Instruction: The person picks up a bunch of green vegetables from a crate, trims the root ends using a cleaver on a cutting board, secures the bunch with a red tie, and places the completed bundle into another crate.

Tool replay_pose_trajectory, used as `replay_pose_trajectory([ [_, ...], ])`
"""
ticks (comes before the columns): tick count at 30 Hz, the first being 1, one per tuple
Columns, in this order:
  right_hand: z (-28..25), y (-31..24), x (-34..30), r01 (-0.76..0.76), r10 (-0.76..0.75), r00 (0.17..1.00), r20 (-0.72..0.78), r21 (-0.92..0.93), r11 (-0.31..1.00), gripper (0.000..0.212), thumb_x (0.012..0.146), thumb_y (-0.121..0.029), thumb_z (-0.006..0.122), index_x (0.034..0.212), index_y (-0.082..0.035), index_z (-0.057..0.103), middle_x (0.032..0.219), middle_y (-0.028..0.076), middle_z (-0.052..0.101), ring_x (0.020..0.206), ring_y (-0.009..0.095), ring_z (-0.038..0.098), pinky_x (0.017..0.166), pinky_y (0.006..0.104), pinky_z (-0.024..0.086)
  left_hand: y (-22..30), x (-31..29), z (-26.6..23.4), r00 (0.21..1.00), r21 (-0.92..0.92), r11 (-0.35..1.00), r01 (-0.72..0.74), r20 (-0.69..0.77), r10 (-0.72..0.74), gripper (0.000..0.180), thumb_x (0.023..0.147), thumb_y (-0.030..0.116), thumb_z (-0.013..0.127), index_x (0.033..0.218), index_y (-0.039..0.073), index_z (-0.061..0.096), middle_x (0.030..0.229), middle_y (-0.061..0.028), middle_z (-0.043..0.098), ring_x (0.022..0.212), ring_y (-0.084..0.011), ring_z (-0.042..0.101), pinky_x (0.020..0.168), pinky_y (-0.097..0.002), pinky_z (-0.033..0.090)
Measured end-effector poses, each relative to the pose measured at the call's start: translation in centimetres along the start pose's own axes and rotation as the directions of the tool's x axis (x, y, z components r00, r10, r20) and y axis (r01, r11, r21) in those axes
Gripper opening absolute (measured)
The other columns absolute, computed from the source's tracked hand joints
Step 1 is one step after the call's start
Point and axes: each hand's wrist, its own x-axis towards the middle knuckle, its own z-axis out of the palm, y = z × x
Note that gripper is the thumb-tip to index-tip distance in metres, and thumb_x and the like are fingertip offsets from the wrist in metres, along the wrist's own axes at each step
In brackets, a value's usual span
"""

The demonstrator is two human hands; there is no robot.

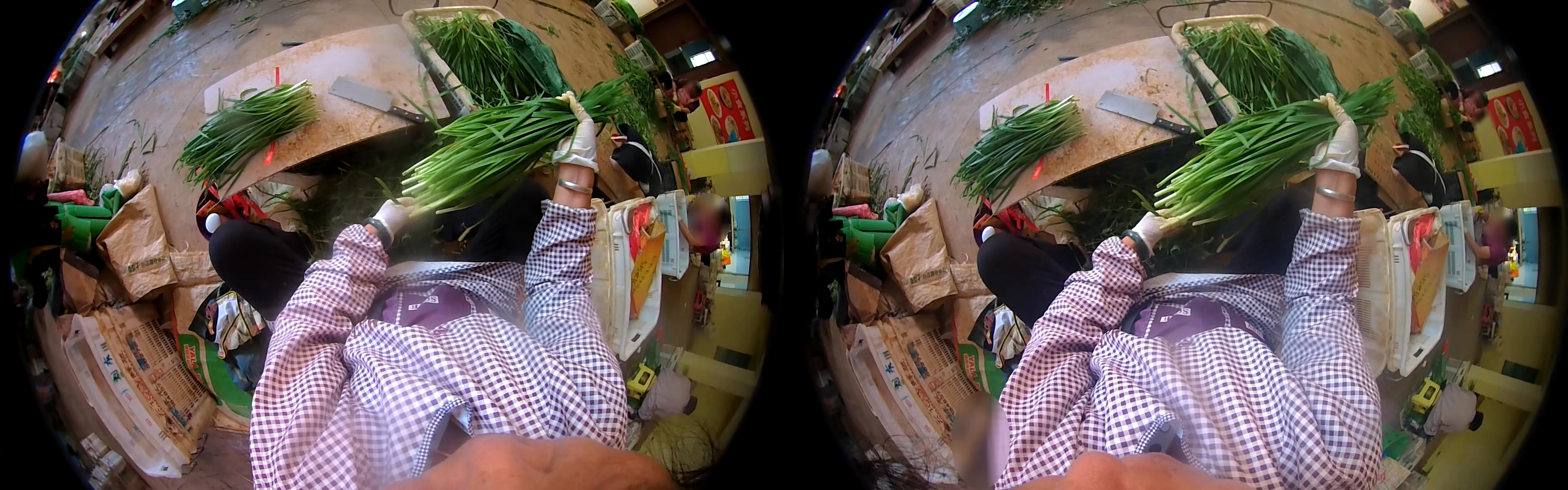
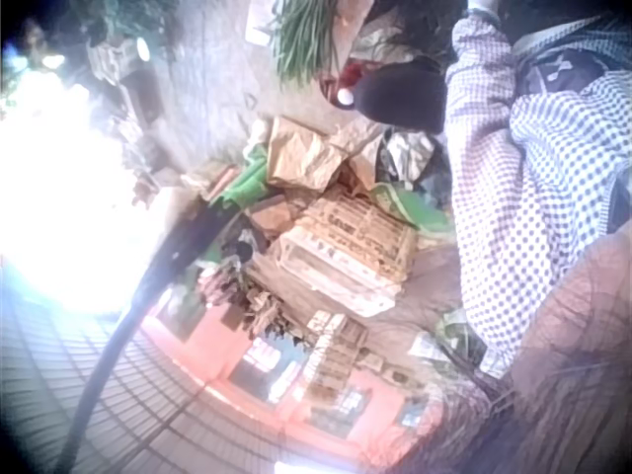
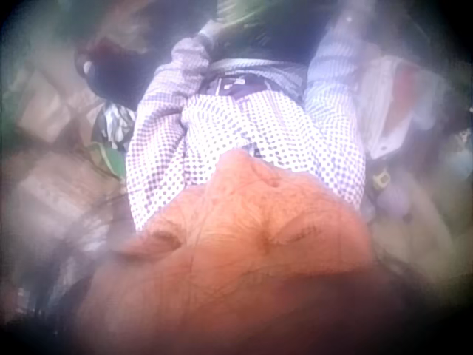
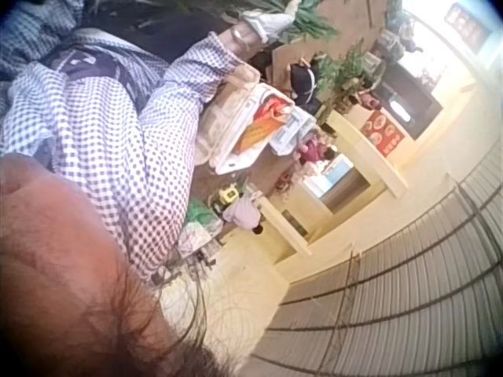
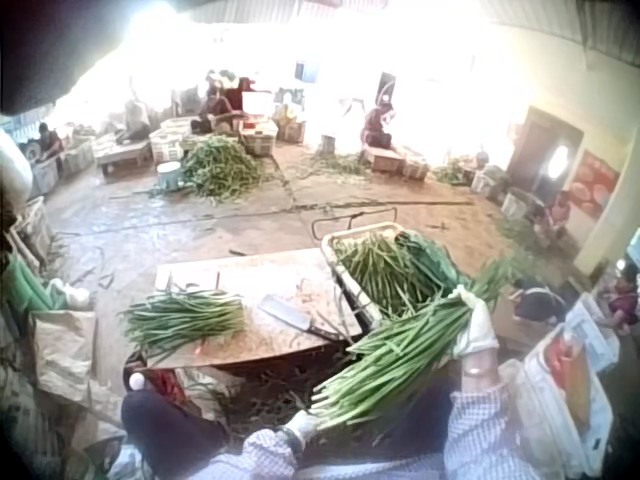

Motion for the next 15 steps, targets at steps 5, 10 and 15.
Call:
replay_pose_trajectory([
  [5, 2.6, -1.3, -1.8, -0.107, 0.064, 0.962, 0.267, 0.153, 0.982, 0.014, 0.09, -0.012, 0.065, 0.101, -0.004, 0.063, 0.089, 0.009, 0.069, 0.085, 0.022, 0.066, 0.083, 0.0368, 0.055, -4.9, 1.9, -2.7, 0.996, -0.511, 0.856, -0.082, -0.08, 0.048, 0.035, 0.101, 0.023, 0.047, 0.133, 0.01, 0.053, 0.129, -0.0099, 0.059, 0.115, -0.0191, 0.058, 0.092, -0.0356, 0.051],
  [10, 1.5, 0.3, -1.0, -0.222, -0.029, 0.787, 0.616, 0.328, 0.918, 0.019, 0.091, -0.01, 0.062, 0.106, -0.006, 0.052, 0.083, 0.0, 0.053, 0.08, 0.015, 0.052, 0.086, 0.033, 0.047, 7.0, -2.8, 5.7, 0.99, -0.806, 0.592, 0.008, 0.09, 0.108, 0.06, 0.096, 0.054, 0.049, 0.139, 0.012, 0.047, 0.137, -0.0125, 0.053, 0.123, -0.0303, 0.052, 0.103, -0.0517, 0.043],
  [15, 2.1, -0.7, -2.6, -0.273, -0.137, 0.687, 0.713, 0.429, 0.861, 0.015, 0.091, -0.004, 0.057, 0.1, -0.01, 0.046, 0.076, -0.003, 0.037, 0.073, 0.011, 0.04, 0.081, 0.0287, 0.042, 8.9, -4.3, 4.9, 0.934, -0.766, 0.639, -0.068, 0.177, 0.312, 0.059, 0.094, 0.051, 0.053, 0.133, 0.007, 0.05, 0.132, -0.0139, 0.056, 0.118, -0.0295, 0.055, 0.1, -0.0479, 0.045],
])
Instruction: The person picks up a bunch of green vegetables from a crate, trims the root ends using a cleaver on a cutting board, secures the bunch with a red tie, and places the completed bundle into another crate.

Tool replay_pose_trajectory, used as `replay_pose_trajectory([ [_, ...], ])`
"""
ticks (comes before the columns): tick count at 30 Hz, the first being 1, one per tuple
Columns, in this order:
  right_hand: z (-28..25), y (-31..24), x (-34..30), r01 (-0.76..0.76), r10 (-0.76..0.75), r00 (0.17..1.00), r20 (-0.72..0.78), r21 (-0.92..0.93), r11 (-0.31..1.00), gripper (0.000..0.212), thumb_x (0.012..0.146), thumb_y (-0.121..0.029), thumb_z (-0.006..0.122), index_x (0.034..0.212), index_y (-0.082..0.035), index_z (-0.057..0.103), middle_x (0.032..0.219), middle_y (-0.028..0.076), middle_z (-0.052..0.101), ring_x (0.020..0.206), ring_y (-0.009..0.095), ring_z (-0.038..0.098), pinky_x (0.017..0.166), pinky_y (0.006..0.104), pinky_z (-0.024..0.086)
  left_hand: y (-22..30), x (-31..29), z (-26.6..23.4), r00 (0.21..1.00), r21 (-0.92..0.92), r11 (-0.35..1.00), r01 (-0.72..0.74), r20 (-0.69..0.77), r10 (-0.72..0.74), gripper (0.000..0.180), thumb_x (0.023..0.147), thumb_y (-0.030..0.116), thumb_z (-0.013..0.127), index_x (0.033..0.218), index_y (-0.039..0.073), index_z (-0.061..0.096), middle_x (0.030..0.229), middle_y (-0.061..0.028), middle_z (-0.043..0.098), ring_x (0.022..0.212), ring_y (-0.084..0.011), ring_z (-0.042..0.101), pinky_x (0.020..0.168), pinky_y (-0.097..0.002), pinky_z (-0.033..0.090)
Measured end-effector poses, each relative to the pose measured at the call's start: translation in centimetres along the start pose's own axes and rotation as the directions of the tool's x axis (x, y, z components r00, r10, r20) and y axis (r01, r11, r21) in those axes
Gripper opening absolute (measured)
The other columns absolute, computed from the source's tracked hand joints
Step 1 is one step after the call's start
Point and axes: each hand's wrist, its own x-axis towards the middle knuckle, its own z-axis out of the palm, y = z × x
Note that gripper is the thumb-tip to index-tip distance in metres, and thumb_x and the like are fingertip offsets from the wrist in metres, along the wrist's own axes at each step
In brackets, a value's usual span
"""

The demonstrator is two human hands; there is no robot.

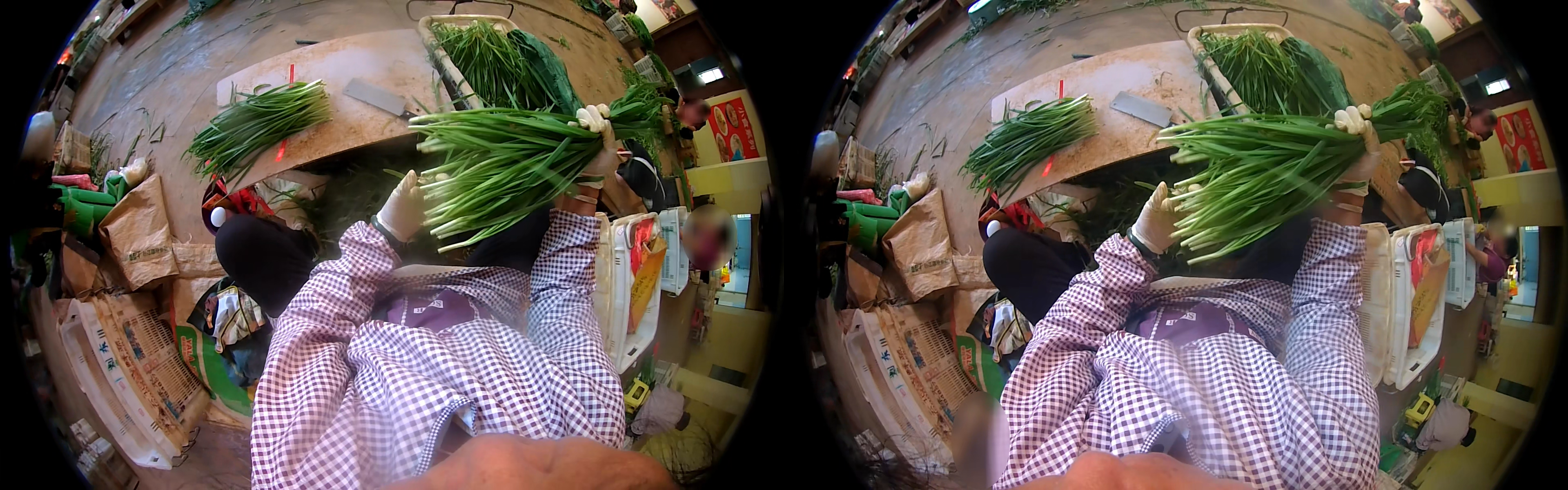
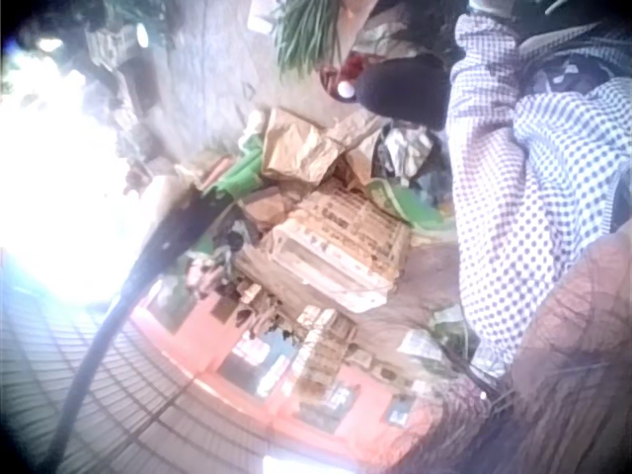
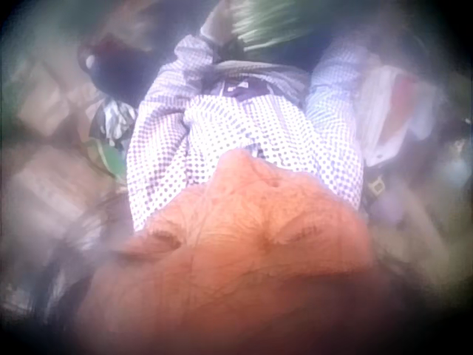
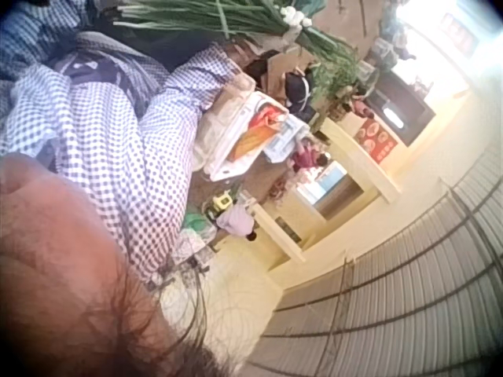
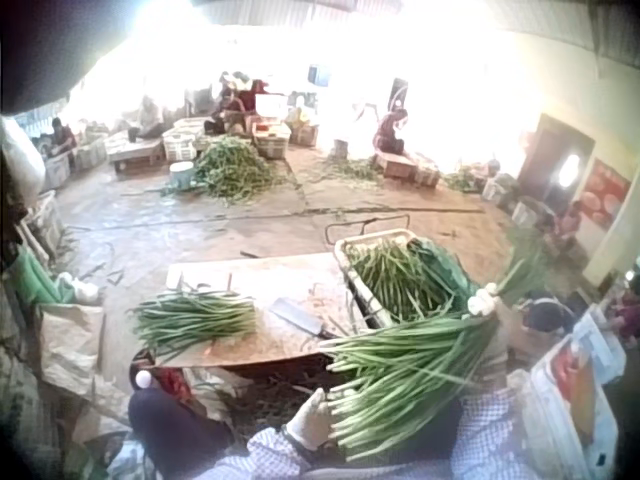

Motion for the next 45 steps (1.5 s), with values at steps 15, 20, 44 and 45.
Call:
replay_pose_trajectory([
  [15, 1.7, -1.8, -0.3, 0.01, -0.02, 0.996, 0.086, 0.107, 0.994, 0.02, 0.087, -0.001, 0.058, 0.095, -0.013, 0.044, 0.073, -0.004, 0.038, 0.069, 0.01, 0.039, 0.077, 0.0278, 0.041, 1.8, -3.2, -2.6, 0.88, 0.683, -0.563, 0.464, -0.429, 0.205, 0.027, 0.086, 0.029, 0.065, 0.105, 0.011, 0.074, 0.105, -0.0123, 0.071, 0.096, -0.0308, 0.067, 0.083, -0.0369, 0.052],
  [20, 1.6, -0.7, -0.4, -0.013, 0.006, 0.996, 0.084, 0.082, 0.997, 0.02, 0.088, -0.002, 0.057, 0.097, -0.012, 0.043, 0.073, -0.003, 0.035, 0.07, 0.011, 0.037, 0.078, 0.0293, 0.04, 1.2, -2.1, 3.1, 0.868, 0.952, -0.123, 0.279, -0.195, 0.457, 0.021, 0.086, 0.021, 0.069, 0.097, 0.005, 0.075, 0.091, -0.0134, 0.072, 0.08, -0.0259, 0.068, 0.075, -0.0338, 0.053],
  [44, 1.6, 1.7, -0.3, -0.153, 0.162, 0.975, 0.154, -0.07, 0.986, 0.018, 0.091, -0.009, 0.061, 0.103, -0.007, 0.047, 0.074, -0.002, 0.036, 0.068, 0.011, 0.036, 0.075, 0.0295, 0.038, 1.0, -2.1, 5.7, 0.944, 0.81, 0.586, -0.029, -0.17, 0.281, 0.019, 0.086, 0.018, 0.072, 0.09, -0.001, 0.07, 0.078, -0.0022, 0.066, 0.071, -0.0098, 0.059, 0.064, -0.0243, 0.047],
  [45, 1.7, 1.5, -0.4, -0.149, 0.16, 0.976, 0.148, -0.078, 0.986, 0.019, 0.09, -0.009, 0.061, 0.103, -0.007, 0.047, 0.074, -0.002, 0.036, 0.068, 0.011, 0.037, 0.075, 0.0296, 0.038, 2.0, -3.0, 6.3, 0.964, 0.708, 0.701, 0.085, -0.235, 0.12, 0.025, 0.088, 0.022, 0.071, 0.092, -0.002, 0.069, 0.079, -0.0011, 0.064, 0.072, -0.0104, 0.057, 0.064, -0.0242, 0.046],
])
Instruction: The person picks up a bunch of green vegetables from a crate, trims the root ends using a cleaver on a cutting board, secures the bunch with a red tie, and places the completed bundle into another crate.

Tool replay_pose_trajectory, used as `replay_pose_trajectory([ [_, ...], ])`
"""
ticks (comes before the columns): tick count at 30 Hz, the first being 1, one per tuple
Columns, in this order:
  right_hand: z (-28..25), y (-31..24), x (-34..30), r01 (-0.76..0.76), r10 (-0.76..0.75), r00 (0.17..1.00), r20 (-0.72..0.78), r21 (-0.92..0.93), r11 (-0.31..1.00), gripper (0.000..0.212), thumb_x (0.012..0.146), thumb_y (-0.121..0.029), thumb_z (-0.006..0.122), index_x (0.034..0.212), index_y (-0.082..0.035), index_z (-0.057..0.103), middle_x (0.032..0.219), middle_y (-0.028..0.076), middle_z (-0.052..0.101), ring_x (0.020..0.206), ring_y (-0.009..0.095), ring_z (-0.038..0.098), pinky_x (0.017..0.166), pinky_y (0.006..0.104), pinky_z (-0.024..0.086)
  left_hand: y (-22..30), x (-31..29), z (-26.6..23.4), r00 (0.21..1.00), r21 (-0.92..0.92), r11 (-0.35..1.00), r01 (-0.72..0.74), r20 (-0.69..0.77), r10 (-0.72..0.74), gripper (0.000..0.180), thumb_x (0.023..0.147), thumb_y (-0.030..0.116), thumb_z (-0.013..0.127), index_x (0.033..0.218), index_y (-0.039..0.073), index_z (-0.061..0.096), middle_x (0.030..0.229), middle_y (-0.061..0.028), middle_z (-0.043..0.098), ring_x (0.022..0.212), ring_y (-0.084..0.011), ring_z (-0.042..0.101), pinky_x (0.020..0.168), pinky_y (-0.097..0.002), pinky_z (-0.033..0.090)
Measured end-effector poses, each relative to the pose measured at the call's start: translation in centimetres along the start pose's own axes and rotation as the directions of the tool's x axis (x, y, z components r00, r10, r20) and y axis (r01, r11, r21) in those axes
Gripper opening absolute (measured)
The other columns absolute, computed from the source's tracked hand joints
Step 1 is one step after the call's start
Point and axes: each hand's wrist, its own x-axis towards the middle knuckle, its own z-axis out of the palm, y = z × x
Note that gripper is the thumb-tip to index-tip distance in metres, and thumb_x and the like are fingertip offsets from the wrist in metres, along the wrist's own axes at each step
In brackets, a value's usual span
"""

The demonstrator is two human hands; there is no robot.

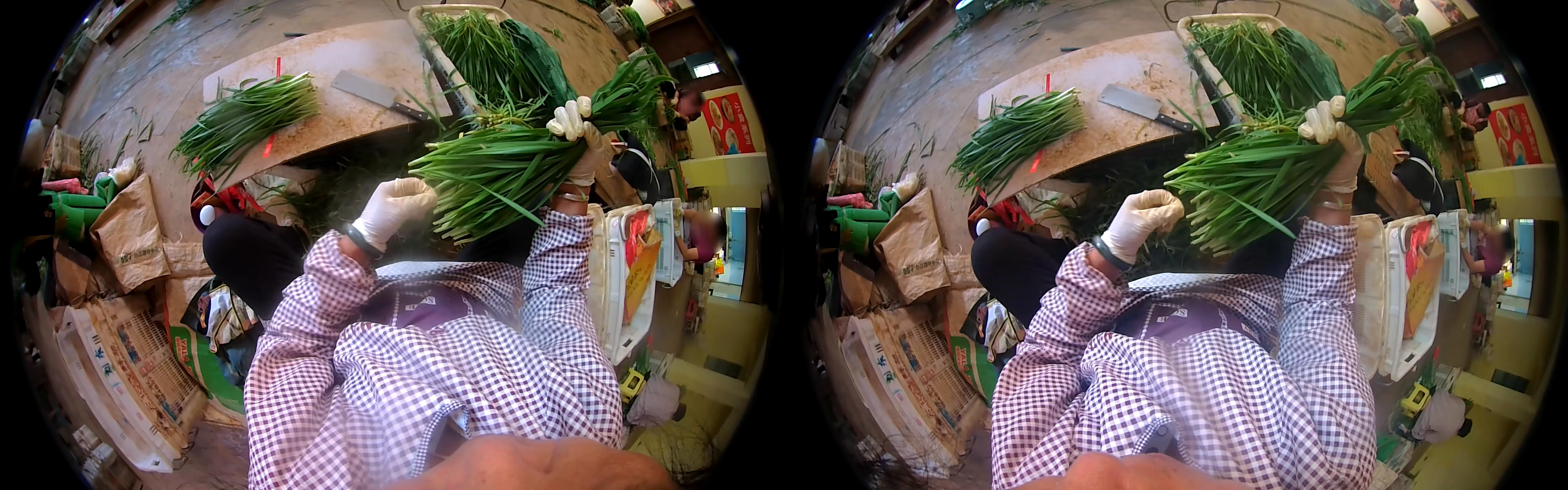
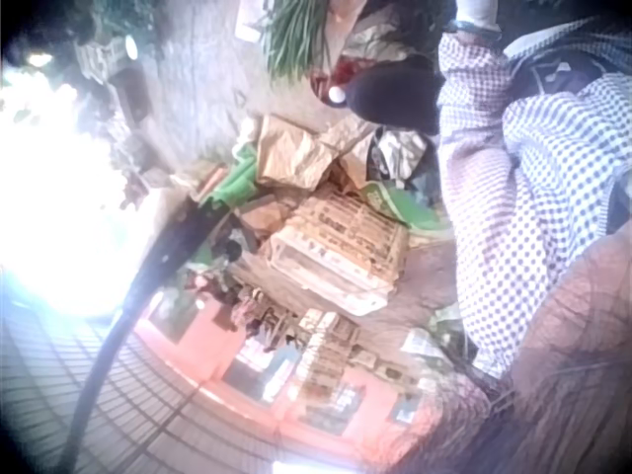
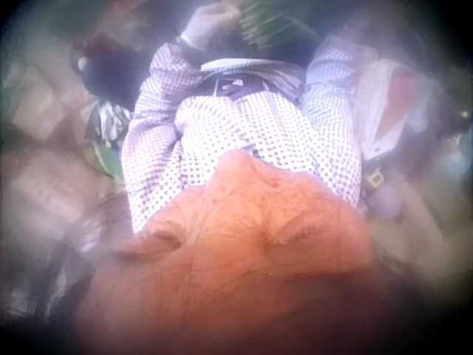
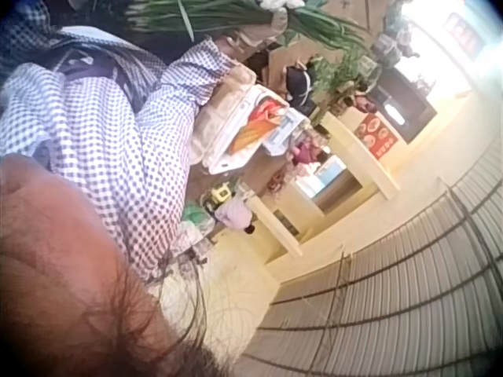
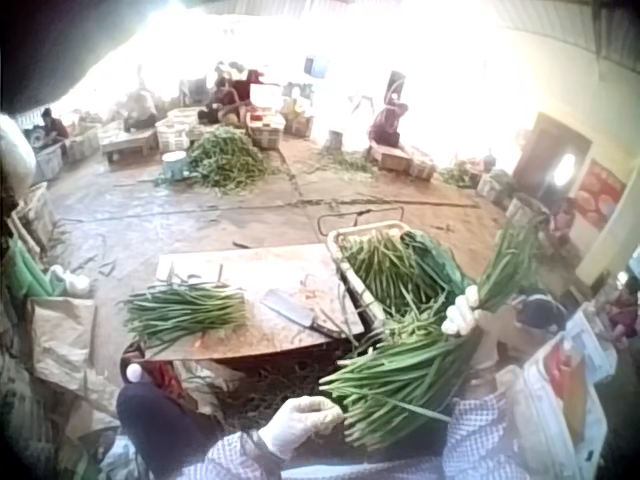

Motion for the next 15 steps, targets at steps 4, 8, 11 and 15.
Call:
replay_pose_trajectory([
  [4, 0.3, 0.2, 0.0, -0.007, 0.006, 1.0, -0.027, -0.042, 0.999, 0.021, 0.089, -0.01, 0.064, 0.102, -0.007, 0.047, 0.074, -0.002, 0.037, 0.068, 0.011, 0.037, 0.075, 0.0299, 0.039, -0.3, 0.1, -0.7, 0.996, 0.906, 0.418, -0.064, 0.032, 0.082, 0.03, 0.09, 0.026, 0.068, 0.105, -0.001, 0.07, 0.087, -0.0037, 0.067, 0.079, -0.0152, 0.063, 0.073, -0.0287, 0.05],
  [8, 0.5, 0.9, 0.3, -0.048, 0.046, 0.998, -0.036, -0.077, 0.996, 0.023, 0.087, -0.01, 0.066, 0.101, -0.007, 0.048, 0.074, -0.001, 0.039, 0.068, 0.012, 0.038, 0.075, 0.03, 0.04, -3.0, 1.1, 1.7, 0.932, 0.582, 0.786, -0.208, -0.125, 0.34, 0.032, 0.081, 0.01, 0.077, 0.111, 0.001, 0.069, 0.092, -0.0039, 0.067, 0.082, -0.0121, 0.064, 0.072, -0.0248, 0.052],
  [11, 0.8, 1.7, 0.4, -0.067, 0.063, 0.997, -0.042, -0.103, 0.992, 0.025, 0.086, -0.012, 0.068, 0.102, -0.006, 0.05, 0.074, -0.001, 0.041, 0.069, 0.012, 0.041, 0.075, 0.0305, 0.041, -3.2, 2.1, 3.6, 0.932, 0.329, 0.935, -0.133, -0.28, 0.231, 0.032, 0.076, 0.003, 0.08, 0.106, 0.0, 0.07, 0.092, -0.0032, 0.067, 0.078, -0.0085, 0.062, 0.069, -0.0218, 0.051],
  [15, 1.5, 2.3, 0.4, -0.088, 0.083, 0.995, -0.055, -0.111, 0.99, 0.027, 0.086, -0.014, 0.07, 0.102, -0.007, 0.051, 0.073, -0.001, 0.041, 0.068, 0.013, 0.042, 0.075, 0.0307, 0.042, -3.0, 2.9, 3.8, 0.907, 0.537, 0.827, -0.167, -0.245, 0.343, 0.024, 0.077, 0.004, 0.077, 0.099, -0.002, 0.069, 0.088, -0.0038, 0.066, 0.076, -0.0106, 0.061, 0.069, -0.0256, 0.051],
])
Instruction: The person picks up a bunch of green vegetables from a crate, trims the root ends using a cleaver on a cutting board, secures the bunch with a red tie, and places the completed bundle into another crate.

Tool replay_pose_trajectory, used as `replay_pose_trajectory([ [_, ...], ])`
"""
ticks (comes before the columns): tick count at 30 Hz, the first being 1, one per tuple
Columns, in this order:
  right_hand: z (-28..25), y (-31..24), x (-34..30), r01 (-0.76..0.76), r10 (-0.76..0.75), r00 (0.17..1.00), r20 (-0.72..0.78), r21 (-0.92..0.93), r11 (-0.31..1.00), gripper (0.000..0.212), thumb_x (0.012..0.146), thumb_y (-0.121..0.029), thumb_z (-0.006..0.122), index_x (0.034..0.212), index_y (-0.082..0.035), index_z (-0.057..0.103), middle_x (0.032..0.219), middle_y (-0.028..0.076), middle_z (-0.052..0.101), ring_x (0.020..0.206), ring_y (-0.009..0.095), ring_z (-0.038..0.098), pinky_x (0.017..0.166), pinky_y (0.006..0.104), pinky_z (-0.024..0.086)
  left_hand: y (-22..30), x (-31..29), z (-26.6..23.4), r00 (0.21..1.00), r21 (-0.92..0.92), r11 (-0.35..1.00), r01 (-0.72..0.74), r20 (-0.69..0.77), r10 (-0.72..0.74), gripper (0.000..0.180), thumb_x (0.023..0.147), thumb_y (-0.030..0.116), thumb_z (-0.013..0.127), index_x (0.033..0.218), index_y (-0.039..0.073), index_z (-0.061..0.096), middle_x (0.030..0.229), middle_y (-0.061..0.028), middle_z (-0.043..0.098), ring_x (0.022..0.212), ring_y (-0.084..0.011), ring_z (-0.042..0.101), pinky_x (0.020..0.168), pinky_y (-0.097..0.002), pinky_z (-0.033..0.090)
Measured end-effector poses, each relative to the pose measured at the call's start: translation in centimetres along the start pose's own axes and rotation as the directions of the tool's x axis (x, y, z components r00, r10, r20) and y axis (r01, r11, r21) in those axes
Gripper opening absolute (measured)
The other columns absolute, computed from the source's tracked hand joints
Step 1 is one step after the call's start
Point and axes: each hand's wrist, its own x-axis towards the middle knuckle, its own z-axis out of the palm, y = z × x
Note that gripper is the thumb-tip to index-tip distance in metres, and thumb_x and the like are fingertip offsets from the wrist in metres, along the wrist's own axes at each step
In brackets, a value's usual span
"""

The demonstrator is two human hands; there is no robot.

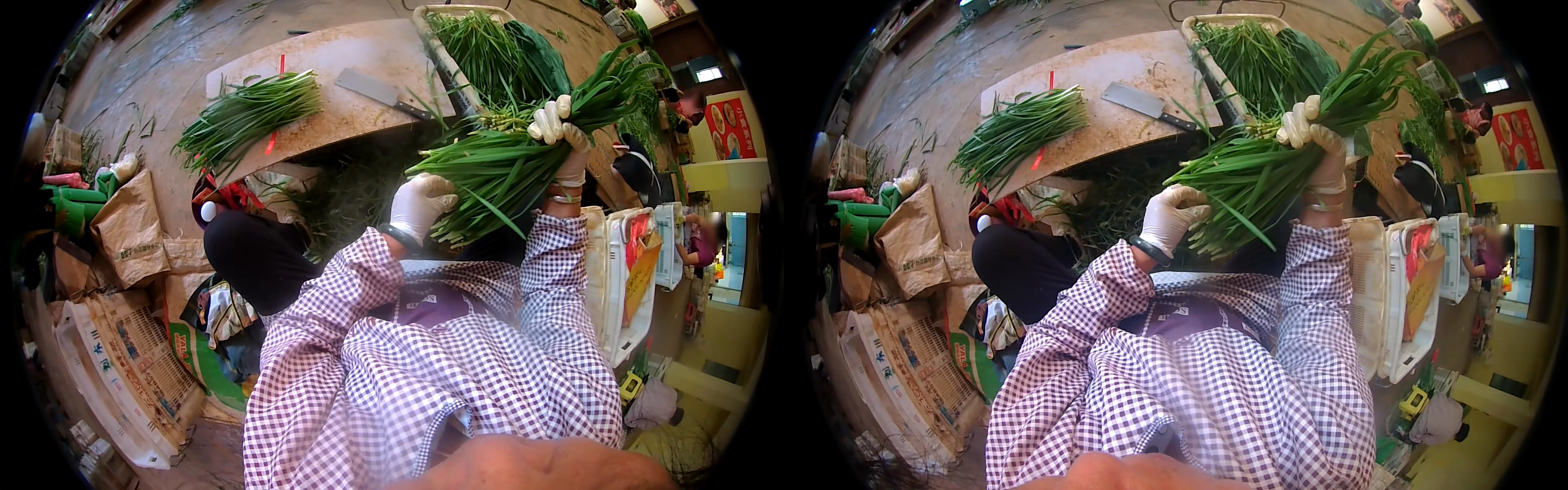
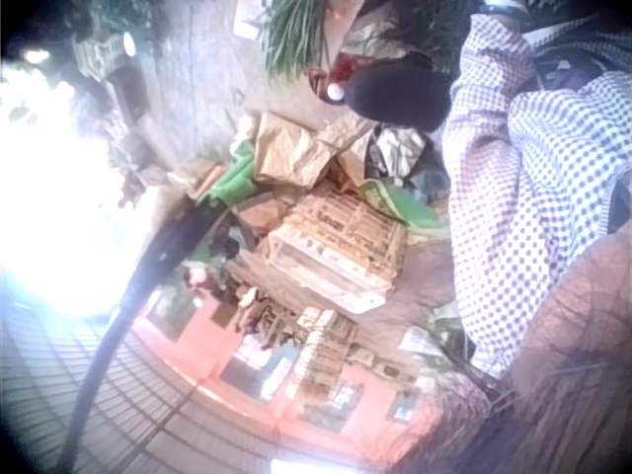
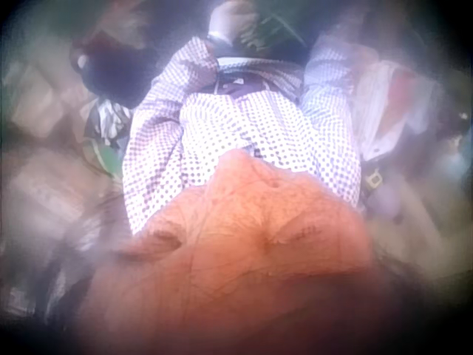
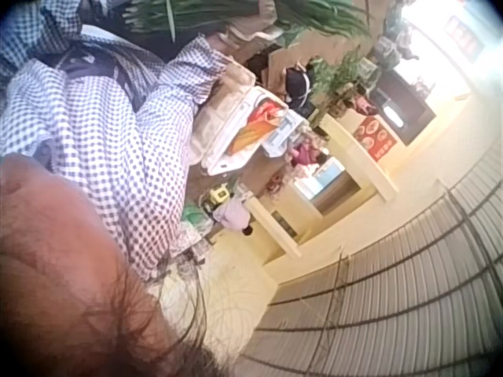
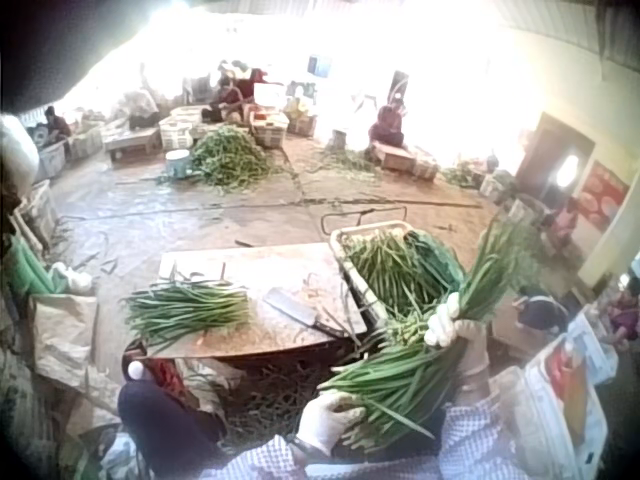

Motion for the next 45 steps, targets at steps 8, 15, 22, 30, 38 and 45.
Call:
replay_pose_trajectory([
  [8, -0.8, 0.1, -0.1, 0.011, -0.011, 1.0, 0.016, -0.002, 1.0, 0.027, 0.085, -0.013, 0.071, 0.101, -0.006, 0.05, 0.073, 0.0, 0.043, 0.069, 0.013, 0.043, 0.074, 0.0321, 0.043, 0.1, -1.0, -1.5, 0.954, -0.282, 0.959, 0.039, 0.297, 0.048, 0.013, 0.087, 0.008, 0.069, 0.098, 0.0, 0.066, 0.089, -0.0043, 0.065, 0.083, -0.0135, 0.06, 0.077, -0.029, 0.051],
  [15, -0.7, -0.9, -0.9, 0.075, -0.075, 0.997, -0.035, -0.013, 0.997, 0.026, 0.084, -0.01, 0.07, 0.1, -0.006, 0.05, 0.072, 0.0, 0.043, 0.067, 0.013, 0.042, 0.071, 0.0297, 0.04, -3.9, -2.2, -8.3, 0.736, 0.562, 0.788, -0.25, 0.639, -0.223, 0.022, 0.088, 0.016, 0.065, 0.105, 0.004, 0.072, 0.11, -0.0138, 0.069, 0.099, -0.022, 0.065, 0.085, -0.0293, 0.05],
  [22, -0.5, -2.5, -1.9, 0.031, -0.031, 0.981, 0.19, 0.005, 1.0, 0.02, 0.086, -0.007, 0.067, 0.096, -0.007, 0.049, 0.068, -0.001, 0.043, 0.058, 0.011, 0.041, 0.065, 0.0282, 0.039, -4.4, -1.1, -6.7, 0.974, 0.292, 0.939, 0.182, 0.081, -0.214, 0.016, 0.081, 0.006, 0.069, 0.096, 0.003, 0.073, 0.089, -0.0101, 0.072, 0.087, -0.0164, 0.067, 0.08, -0.0291, 0.052],
  [30, 1.4, -2.4, -2.0, -0.016, 0.022, 0.935, 0.355, -0.02, 1.0, 0.019, 0.085, -0.006, 0.068, 0.096, -0.008, 0.052, 0.063, 0.001, 0.053, 0.054, 0.013, 0.051, 0.059, 0.029, 0.044, -6.0, 2.1, -5.3, 0.758, -0.265, 0.744, 0.614, 0.463, -0.46, 0.067, 0.084, 0.044, 0.072, 0.138, 0.009, 0.053, 0.133, -0.0047, 0.058, 0.122, -0.0205, 0.05, 0.106, -0.0365, 0.029],
  [38, 2.8, -1.9, -2.4, -0.027, 0.021, 0.94, 0.34, 0.014, 1.0, 0.018, 0.082, -0.004, 0.069, 0.093, -0.007, 0.055, 0.063, 0.003, 0.058, 0.052, 0.015, 0.054, 0.061, 0.0317, 0.05, -8.5, 2.7, -2.9, 0.843, -0.578, 0.616, 0.536, 0.411, -0.347, 0.032, 0.091, 0.02, 0.068, 0.114, -0.001, 0.064, 0.114, -0.007, 0.065, 0.098, -0.0142, 0.058, 0.094, -0.0312, 0.046],
  [45, 4.9, -1.8, -3.4, -0.107, 0.133, 0.958, 0.255, -0.114, 0.988, 0.018, 0.083, -0.006, 0.072, 0.091, -0.006, 0.056, 0.06, 0.003, 0.055, 0.05, 0.015, 0.053, 0.056, 0.0309, 0.047, -11.5, 3.6, -3.3, 0.928, -0.362, 0.855, 0.37, 0.093, -0.362, 0.019, 0.09, 0.014, 0.067, 0.1, -0.003, 0.071, 0.095, -0.0082, 0.072, 0.088, -0.0152, 0.065, 0.086, -0.0279, 0.049],
])
